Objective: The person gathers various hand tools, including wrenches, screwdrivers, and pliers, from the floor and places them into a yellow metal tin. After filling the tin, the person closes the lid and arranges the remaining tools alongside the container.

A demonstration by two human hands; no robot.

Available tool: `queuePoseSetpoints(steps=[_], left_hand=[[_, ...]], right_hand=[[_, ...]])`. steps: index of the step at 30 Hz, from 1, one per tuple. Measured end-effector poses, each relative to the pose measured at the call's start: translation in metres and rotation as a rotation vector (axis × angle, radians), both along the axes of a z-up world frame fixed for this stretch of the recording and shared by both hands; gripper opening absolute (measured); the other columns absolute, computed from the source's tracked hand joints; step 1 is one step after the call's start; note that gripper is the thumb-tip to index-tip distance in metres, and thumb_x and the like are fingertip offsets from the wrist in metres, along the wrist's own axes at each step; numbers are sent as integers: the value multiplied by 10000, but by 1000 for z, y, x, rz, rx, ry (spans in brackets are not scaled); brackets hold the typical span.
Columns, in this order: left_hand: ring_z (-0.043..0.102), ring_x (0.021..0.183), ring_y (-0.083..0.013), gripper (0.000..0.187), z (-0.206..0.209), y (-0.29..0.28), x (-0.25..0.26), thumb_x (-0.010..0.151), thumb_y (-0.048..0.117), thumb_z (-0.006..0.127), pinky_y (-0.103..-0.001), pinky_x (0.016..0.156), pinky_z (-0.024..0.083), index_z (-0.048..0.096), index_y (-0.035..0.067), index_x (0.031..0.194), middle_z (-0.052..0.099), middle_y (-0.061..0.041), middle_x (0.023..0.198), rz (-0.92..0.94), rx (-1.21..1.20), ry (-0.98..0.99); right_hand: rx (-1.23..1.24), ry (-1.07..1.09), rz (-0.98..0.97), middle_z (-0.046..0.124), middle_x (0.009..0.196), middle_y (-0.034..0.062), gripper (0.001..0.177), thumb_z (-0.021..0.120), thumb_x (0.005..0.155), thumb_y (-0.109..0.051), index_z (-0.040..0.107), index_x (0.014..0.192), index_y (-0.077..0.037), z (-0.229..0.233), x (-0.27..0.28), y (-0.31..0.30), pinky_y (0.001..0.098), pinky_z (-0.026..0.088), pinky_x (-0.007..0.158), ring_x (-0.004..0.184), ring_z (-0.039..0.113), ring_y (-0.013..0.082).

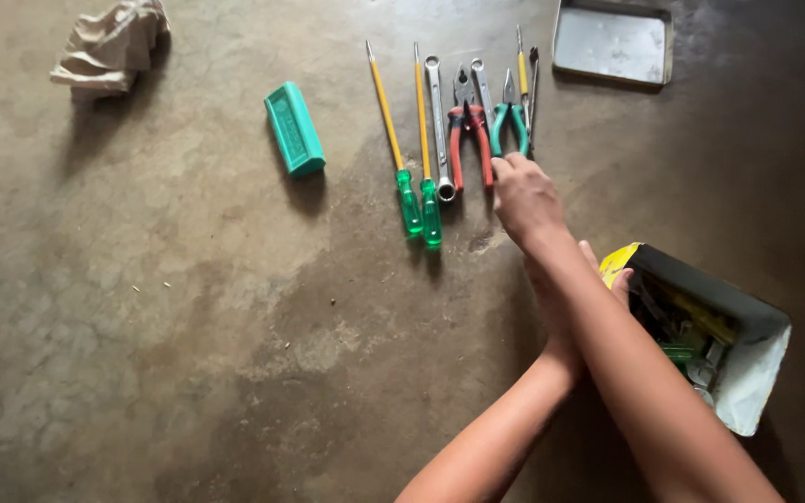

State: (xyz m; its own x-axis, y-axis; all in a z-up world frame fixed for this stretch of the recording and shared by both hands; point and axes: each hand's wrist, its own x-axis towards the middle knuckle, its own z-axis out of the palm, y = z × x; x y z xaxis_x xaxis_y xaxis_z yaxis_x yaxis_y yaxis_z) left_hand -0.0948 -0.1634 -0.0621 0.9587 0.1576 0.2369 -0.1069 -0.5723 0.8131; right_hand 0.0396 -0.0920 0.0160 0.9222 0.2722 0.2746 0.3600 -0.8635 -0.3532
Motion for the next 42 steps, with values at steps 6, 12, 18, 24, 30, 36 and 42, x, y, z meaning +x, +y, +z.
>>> queuePoseSetpoints(steps=[6, 12, 18, 24, 30, 36, 42], left_hand=[[210, 1564, -560, 751, 7, 1, -3, 1064, 465, 546, -573, 1293, 150, 463, -120, 1528, 260, -419, 1651, 55, 77, -7], [257, 1559, -541, 707, 8, 1, -4, 1076, 460, 534, -575, 1294, 189, 471, -83, 1526, 310, -396, 1660, 51, 72, 4], [283, 1522, -458, 753, 11, -5, 4, 1013, 486, 491, -622, 1258, 132, 389, -3, 1577, 371, -290, 1574, -22, 271, 87], [292, 1491, -442, 665, 40, 28, 2, 995, 500, 408, -670, 1214, 32, 532, -3, 1411, 425, -299, 1529, -16, 550, 107], [364, 1487, -461, 659, 55, 32, -2, 1047, 525, 386, -658, 1251, 53, 690, -53, 1140, 516, -339, 1476, 19, 398, 38], [382, 1448, -459, 673, 51, 31, -2, 1041, 540, 401, -653, 1235, 71, 699, -50, 1165, 529, -342, 1430, 68, 442, -23], [393, 1460, -447, 650, 52, 31, -2, 1039, 529, 402, -652, 1236, 71, 708, -40, 1110, 536, -331, 1446, 32, 451, 30]], right_hand=[[-28, -93, -24, 606, 1172, 195, 274, 713, 845, -50, 618, 1097, 1, -54, 6, 5, 479, 548, 888, 1033, 645, 420], [81, 164, -243, 668, 1021, 246, 322, 782, 758, -33, 639, 1042, 20, -39, -11, 1, 458, 554, 790, 916, 679, 409], [1080, 603, -391, 746, 937, 175, 245, 692, 874, -8, 713, 1101, 83, 23, -54, -38, 307, 629, 723, 809, 749, 253], [1409, 484, -396, 712, 1083, 186, 310, 648, 937, 34, 657, 1231, 133, 83, -193, -126, 282, 577, 775, 899, 719, 238], [922, 211, -670, 724, 1085, 249, 245, 621, 959, 96, 678, 1194, 131, 99, -309, -179, 328, 594, 755, 923, 734, 281], [627, 176, -768, 739, 1094, 238, 206, 623, 975, 83, 709, 1162, 92, 82, -332, -205, 330, 625, 788, 937, 746, 248], [200, 223, -675, 785, 1053, 80, 233, 686, 965, -27, 774, 1169, -97, 64, -305, -218, 311, 612, 692, 810, 747, 179]])
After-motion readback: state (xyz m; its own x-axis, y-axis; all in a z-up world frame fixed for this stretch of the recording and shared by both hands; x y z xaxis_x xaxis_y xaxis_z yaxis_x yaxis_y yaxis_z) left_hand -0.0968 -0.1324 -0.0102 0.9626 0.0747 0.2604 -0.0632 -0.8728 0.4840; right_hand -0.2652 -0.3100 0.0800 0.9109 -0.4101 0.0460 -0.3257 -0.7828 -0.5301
